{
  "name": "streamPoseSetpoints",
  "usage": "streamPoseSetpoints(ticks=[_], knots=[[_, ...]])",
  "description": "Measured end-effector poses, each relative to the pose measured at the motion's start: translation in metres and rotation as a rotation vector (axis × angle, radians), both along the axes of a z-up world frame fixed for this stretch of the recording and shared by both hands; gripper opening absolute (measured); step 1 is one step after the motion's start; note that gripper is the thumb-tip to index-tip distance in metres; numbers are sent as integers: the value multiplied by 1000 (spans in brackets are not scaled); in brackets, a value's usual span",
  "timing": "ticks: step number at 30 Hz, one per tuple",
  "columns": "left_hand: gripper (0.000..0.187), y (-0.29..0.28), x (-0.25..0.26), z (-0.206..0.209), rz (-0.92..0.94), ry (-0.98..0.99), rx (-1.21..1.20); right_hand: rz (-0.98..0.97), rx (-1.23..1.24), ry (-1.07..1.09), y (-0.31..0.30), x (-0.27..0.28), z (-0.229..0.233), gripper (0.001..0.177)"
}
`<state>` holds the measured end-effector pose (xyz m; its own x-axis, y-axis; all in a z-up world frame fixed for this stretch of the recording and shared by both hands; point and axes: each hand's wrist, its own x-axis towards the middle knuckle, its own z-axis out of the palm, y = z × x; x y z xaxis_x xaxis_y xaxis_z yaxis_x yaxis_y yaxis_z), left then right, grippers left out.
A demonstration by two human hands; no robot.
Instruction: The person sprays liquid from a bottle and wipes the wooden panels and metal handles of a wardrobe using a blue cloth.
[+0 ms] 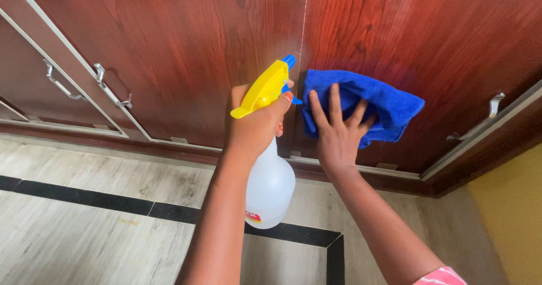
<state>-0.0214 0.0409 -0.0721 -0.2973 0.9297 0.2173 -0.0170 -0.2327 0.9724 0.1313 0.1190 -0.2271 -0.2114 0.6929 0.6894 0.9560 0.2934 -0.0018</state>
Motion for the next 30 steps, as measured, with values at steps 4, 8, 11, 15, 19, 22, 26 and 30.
streamPoseSetpoints(ticks=[4, 8, 11, 15, 19, 22, 26, 30], knots=[[17, 0, 2, 0, 29, 40, 16, 41, -3, -52, 1, -8, 1, 74], [17, 0, 4, -4, 33, 37, 24, 51, 18, -89, 0, 0, 0, 75], [17, -1, 5, -2, 15, 46, 32, 62, 11, -165, -3, 15, 1, 77], [17, -2, 10, -1, 43, 38, -14, 69, -15, -263, -9, 45, -6, 80], [16, -3, 12, 0, -4, 18, 11, 45, -19, -287, -10, 74, -19, 80], [16, -4, 15, -2, -22, 29, 13, 10, -14, -251, -11, 92, -32, 78], [16, -3, 15, -8, -11, 15, -2, -56, -57, -204, -12, 117, -52, 80], [17, 0, 8, -12, -6, 31, 8, -76, -153, -74, -14, 142, -70, 78]])
